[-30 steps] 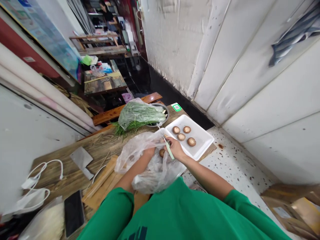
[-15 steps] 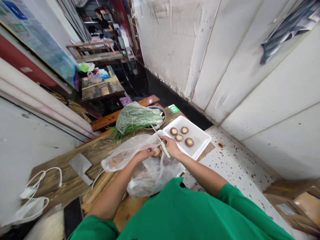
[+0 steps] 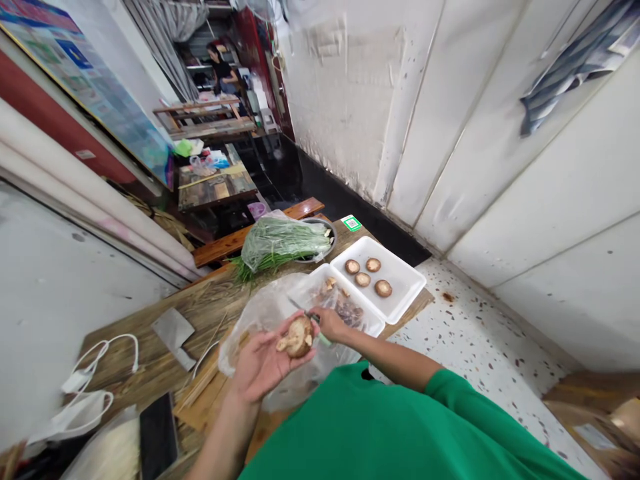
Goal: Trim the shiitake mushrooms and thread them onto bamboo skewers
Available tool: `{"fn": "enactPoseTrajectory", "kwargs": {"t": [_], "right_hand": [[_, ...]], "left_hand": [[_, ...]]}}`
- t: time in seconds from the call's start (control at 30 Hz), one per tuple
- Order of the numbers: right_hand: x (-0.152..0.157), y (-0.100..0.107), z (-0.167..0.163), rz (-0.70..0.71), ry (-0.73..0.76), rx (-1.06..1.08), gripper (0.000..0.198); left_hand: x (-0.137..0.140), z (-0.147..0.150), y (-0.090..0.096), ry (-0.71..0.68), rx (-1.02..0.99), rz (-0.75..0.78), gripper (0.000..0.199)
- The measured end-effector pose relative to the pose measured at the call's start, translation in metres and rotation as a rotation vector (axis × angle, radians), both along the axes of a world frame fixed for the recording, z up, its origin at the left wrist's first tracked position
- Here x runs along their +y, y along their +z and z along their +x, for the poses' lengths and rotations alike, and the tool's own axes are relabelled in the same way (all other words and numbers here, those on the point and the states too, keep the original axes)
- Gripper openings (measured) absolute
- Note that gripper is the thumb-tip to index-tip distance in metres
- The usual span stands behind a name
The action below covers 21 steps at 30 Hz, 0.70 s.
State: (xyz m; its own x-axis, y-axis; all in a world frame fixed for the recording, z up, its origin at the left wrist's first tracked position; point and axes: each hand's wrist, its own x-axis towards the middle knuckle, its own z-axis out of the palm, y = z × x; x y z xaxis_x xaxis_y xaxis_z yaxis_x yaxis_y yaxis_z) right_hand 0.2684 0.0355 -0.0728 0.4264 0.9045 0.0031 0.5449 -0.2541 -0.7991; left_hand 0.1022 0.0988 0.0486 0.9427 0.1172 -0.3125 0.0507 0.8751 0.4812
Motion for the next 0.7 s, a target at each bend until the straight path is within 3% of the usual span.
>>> {"fn": "enactPoseTrajectory", "kwargs": {"t": [0.1, 0.2, 0.3, 0.43, 0.57, 0.7], "right_hand": [[-0.006, -0.019, -0.013, -0.059, 0.064, 0.012, 0.020], [-0.021, -0.024, -0.009, -0.052, 0.067, 0.023, 0.029], [-0.044, -0.011, 0.010, 0.042, -0.024, 0.038, 0.037], [-0.079, 0.017, 0.036, 0.162, -0.137, -0.082, 0.040], [-0.103, 0.037, 0.043, 0.090, -0.076, -0.403, 0.042], [-0.109, 0.048, 0.041, -0.044, -0.001, -0.611, 0.039]], "left_hand": [[-0.009, 0.012, 0.017, 0.068, 0.010, 0.050, 0.044], [-0.010, 0.026, 0.018, 0.194, 0.036, 0.124, 0.042], [-0.002, 0.038, 0.002, 0.333, 0.120, 0.142, 0.042], [0.013, 0.051, -0.032, 0.407, 0.354, 0.012, 0.036], [0.021, 0.066, -0.055, 0.317, 0.448, -0.104, 0.033], [0.024, 0.080, -0.061, 0.300, 0.381, -0.129, 0.037]]}}
